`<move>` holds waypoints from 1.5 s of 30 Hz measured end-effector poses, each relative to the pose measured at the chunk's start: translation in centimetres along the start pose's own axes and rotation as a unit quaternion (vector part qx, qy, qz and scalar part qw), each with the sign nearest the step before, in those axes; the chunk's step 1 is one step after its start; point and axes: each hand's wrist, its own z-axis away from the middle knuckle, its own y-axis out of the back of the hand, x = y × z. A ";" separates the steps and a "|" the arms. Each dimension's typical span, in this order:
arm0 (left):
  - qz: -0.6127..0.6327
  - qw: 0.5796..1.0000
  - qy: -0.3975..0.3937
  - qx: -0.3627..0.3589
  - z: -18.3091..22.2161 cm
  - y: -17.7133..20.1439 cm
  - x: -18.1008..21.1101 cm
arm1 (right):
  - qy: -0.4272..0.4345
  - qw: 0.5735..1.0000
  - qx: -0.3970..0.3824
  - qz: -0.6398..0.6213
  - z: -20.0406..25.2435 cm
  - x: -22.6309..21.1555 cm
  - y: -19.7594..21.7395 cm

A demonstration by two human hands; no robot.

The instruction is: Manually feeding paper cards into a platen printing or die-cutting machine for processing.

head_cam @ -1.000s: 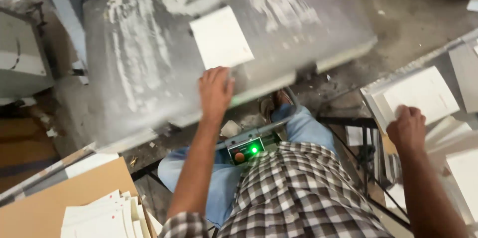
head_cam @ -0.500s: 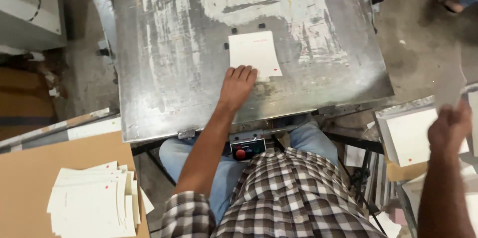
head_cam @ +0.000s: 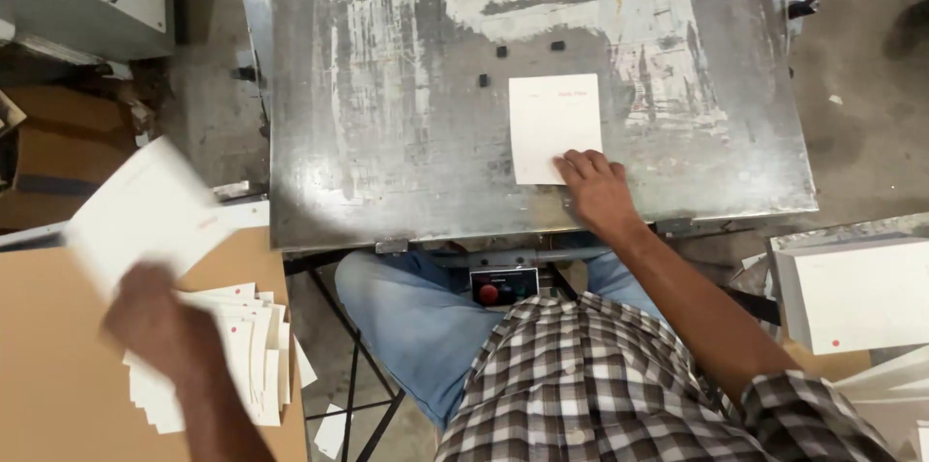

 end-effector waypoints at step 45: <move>0.172 0.957 0.187 -0.139 34.3 -12.2 8.6 | -0.061 0.988 -0.140 0.002 -13.6 2.1 -0.7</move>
